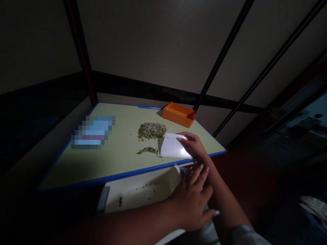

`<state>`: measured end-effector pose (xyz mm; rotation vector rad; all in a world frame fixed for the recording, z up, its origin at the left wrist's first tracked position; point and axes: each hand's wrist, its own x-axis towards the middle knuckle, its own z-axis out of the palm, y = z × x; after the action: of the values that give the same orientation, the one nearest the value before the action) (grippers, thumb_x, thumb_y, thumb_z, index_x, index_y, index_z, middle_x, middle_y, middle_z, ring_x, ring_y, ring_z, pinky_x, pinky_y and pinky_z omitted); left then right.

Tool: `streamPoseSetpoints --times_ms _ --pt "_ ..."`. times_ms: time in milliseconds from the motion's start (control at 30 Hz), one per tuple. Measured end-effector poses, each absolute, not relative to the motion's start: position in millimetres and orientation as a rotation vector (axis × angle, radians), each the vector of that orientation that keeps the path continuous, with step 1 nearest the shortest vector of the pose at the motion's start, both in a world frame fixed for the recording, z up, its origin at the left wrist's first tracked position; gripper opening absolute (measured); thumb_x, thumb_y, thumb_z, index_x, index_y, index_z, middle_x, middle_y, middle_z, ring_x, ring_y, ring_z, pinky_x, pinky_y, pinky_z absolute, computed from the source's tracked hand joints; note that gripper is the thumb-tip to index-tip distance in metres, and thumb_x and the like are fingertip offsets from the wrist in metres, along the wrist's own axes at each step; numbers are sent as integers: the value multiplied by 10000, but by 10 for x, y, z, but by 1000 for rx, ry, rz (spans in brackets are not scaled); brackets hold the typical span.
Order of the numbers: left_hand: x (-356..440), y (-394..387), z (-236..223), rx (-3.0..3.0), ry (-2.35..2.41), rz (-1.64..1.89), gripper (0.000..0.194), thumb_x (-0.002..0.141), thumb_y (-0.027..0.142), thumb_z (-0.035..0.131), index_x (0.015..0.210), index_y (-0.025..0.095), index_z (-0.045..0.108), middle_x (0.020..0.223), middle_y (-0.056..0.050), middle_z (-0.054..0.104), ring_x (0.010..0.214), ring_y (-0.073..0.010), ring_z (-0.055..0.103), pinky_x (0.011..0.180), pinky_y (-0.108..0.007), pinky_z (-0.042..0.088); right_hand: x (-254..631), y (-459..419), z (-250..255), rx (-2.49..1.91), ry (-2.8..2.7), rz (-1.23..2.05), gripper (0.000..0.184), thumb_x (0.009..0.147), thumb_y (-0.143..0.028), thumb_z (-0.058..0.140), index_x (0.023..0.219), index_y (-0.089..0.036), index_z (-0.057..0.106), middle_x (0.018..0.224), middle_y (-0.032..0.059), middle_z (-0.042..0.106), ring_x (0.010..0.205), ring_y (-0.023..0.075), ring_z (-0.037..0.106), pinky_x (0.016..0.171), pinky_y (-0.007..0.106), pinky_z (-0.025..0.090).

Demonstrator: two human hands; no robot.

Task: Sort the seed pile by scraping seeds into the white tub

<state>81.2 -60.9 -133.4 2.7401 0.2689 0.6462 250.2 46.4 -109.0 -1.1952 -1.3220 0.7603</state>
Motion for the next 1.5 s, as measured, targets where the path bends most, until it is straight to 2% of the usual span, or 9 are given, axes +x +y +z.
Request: streamPoseSetpoints --times_ms 200,367,567,700,833,1033,1233,1367,1500 --pt "797 -619 -1302 2757 268 701 464 908 522 473 1138 132 573 1466 -171 397 1447 -328 219 1159 -517 267 2546 487 -1129 -1156 -1298 814 279 648 -359 813 888 -224 770 914 33 744 817 182 640 771 304 481" --pt "809 -606 -1284 2742 227 717 430 905 515 476 1058 132 599 1249 -135 539 1243 -291 463 1093 -424 379 2522 483 -1126 -1137 -1322 837 271 654 -354 812 893 -233 771 926 32 744 820 182 642 769 307 486" --pt "820 -612 -1317 2730 224 725 468 889 507 504 1169 139 572 1290 -131 517 1197 -300 488 1032 -435 438 2535 518 -1195 -1106 -1348 810 251 686 -358 802 909 -248 767 962 31 744 871 186 646 819 310 479" --pt "813 -626 -1368 2730 236 766 596 909 517 479 1373 145 445 1478 -168 367 1329 -351 394 1097 -478 374 2537 512 -1183 -1141 -1341 778 267 684 -375 801 913 -243 764 970 38 743 871 194 649 822 325 482" --pt "816 -626 -1378 2737 240 741 598 910 525 476 1350 122 454 1543 -187 265 1394 -371 308 1120 -494 343 2498 487 -1128 -1166 -1335 787 274 674 -379 803 902 -233 763 965 42 743 873 197 646 816 325 484" --pt "835 -603 -1334 2754 199 735 463 898 516 496 1123 118 567 1404 -169 437 1343 -337 361 1095 -463 376 2456 473 -1073 -1205 -1353 763 289 671 -392 794 900 -219 762 971 55 745 871 201 644 797 325 486" --pt "832 -612 -1284 2755 203 703 405 881 512 525 1039 143 582 1174 -108 558 1105 -278 519 959 -434 478 2485 494 -1093 -1214 -1371 705 279 676 -400 790 891 -224 765 974 59 748 884 209 653 815 341 486" --pt "823 -617 -1279 2757 215 704 480 889 510 512 1198 144 548 1220 -115 542 1083 -285 526 967 -479 461 2504 512 -1137 -1190 -1390 700 277 694 -402 782 911 -231 761 993 56 746 904 213 656 814 338 488" --pt "825 -608 -1315 2743 197 751 626 908 514 481 1397 130 408 1334 -137 485 1162 -304 495 1039 -497 404 2481 507 -1135 -1185 -1400 715 267 704 -400 772 916 -238 757 988 46 747 887 206 657 797 327 487"
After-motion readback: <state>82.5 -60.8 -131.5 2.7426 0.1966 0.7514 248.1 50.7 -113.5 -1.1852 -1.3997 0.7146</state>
